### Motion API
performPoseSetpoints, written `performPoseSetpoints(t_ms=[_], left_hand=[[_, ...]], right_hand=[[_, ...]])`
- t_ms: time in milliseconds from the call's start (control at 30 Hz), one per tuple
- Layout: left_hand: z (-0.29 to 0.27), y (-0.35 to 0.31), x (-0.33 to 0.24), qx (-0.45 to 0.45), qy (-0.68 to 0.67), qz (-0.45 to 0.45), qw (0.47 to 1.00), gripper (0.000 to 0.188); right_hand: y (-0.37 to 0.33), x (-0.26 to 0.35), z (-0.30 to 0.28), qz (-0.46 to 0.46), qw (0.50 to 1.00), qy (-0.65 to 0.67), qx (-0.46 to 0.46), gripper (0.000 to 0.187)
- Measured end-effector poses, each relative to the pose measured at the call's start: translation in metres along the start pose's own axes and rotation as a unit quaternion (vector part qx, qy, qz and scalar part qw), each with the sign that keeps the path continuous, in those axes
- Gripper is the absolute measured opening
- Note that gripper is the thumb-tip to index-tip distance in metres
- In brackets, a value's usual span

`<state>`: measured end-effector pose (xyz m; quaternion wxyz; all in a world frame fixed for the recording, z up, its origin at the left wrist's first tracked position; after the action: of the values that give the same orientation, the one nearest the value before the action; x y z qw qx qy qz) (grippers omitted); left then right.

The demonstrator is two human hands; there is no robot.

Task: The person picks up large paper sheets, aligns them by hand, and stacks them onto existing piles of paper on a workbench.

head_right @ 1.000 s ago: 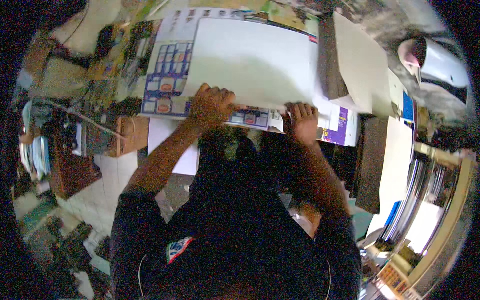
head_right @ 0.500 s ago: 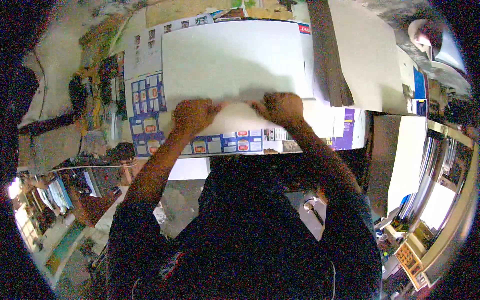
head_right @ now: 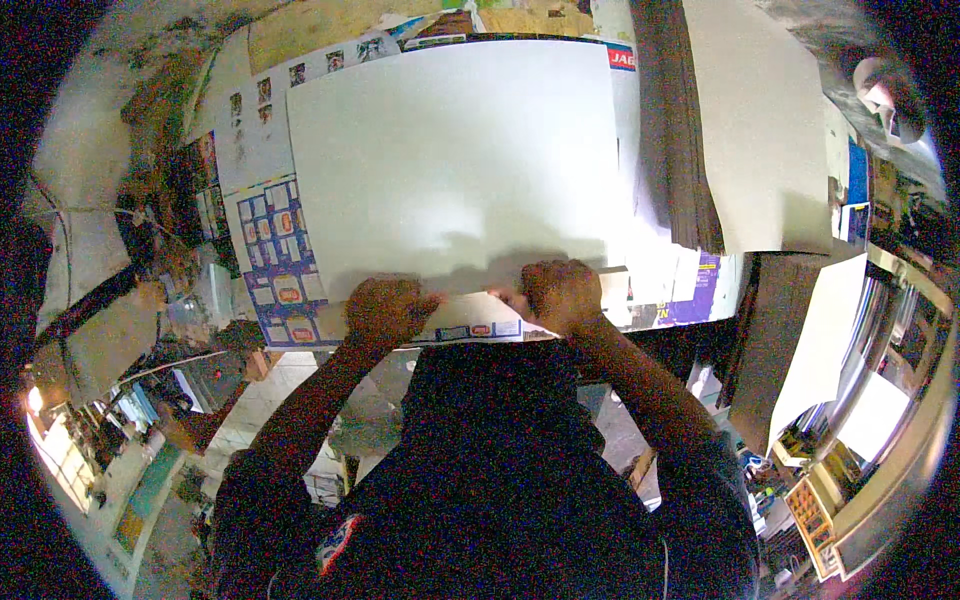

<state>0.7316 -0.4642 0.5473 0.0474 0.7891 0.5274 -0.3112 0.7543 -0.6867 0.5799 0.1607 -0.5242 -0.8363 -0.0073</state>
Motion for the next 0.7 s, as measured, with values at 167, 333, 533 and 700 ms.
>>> performPoseSetpoints(t_ms=[167,333,533,700], left_hand=[[-0.015,0.005,-0.003,0.013,0.041,0.006,0.999,0.058],[-0.042,-0.070,0.000,-0.005,0.050,0.068,0.996,0.051],[-0.083,-0.137,0.076,-0.131,-0.189,-0.060,0.971,0.029],[-0.209,-0.147,0.065,-0.307,-0.410,-0.141,0.847,0.041]], right_hand=[[0.005,-0.004,-0.004,-0.010,0.999,0.020,0.046,0.055],[-0.066,-0.048,-0.032,-0.151,0.985,-0.078,0.042,0.039],[-0.120,-0.106,-0.062,0.163,0.932,0.319,-0.060,0.024],[-0.102,-0.097,-0.180,0.222,0.800,0.505,-0.237,0.043]])
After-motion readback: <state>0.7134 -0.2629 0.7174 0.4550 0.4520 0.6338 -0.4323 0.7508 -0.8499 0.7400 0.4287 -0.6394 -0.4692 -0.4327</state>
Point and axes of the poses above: each hand's wrist, its own y-axis towards the middle knuckle, its own z-axis out of the palm, x = y × z, the point moved 7 cm from there along y, towards the middle knuckle, and after that the axes turned 7 degrees about -y, right-handed, at the moved point
